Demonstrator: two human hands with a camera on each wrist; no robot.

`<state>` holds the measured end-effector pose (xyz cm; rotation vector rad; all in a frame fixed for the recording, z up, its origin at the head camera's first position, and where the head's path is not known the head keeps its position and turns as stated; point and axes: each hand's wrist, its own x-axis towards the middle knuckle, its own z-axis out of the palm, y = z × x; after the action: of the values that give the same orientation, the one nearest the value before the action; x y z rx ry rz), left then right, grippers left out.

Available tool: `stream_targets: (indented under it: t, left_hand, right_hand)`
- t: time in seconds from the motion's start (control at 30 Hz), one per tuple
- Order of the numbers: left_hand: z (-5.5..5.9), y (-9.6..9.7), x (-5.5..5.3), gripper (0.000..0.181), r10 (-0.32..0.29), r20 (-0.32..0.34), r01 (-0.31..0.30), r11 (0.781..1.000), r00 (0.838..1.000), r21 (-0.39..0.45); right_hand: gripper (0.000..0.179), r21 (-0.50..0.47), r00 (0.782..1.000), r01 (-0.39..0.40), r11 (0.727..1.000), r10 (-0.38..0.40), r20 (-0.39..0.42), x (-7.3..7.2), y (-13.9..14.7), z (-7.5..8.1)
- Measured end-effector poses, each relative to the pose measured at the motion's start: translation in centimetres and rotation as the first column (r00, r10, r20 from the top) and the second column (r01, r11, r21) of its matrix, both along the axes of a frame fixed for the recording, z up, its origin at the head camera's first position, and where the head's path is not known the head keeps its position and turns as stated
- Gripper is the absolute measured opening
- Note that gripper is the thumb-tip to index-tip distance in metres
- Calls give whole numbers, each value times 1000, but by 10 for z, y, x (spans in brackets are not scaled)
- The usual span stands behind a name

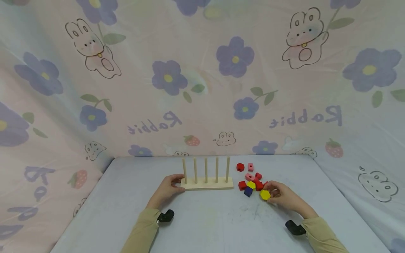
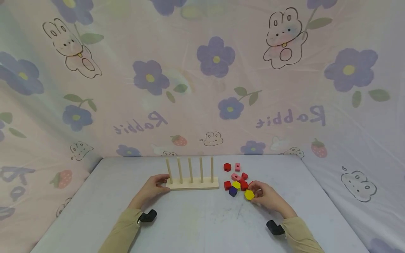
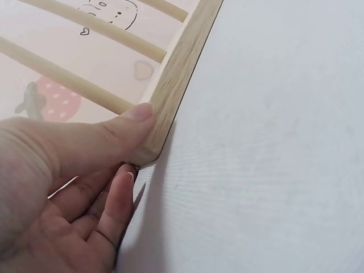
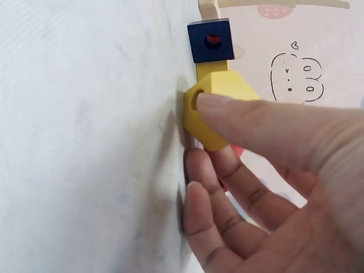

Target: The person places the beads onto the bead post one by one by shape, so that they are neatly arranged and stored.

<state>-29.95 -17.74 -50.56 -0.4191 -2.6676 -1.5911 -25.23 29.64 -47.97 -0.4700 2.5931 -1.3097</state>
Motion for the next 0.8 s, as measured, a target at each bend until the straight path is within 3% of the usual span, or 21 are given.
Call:
stream_targets:
  t: [0.23, 0.53, 0.7, 0.8]
  left_hand:
    - [-1, -2, -4, 52, -14, 20, 14, 1000, 1000, 20]
    - [0, -1, -2, 51, -25, 39, 22, 996, 999, 83]
    - [1, -2, 0, 52, -7, 49, 5, 999, 999, 41]
    - [2, -2, 1, 52, -5, 50, 3, 999, 999, 38]
  right_hand:
    - [41, -36, 1000, -7, 999, 6, -8, 0, 1, 0]
    - [37, -88, 1000, 0, 996, 0, 2, 1, 0, -2]
    - [31, -5, 993, 34, 999, -34, -110, 1, -3, 1]
    - [30, 38, 975, 51, 998, -42, -216, -1, -7, 13]
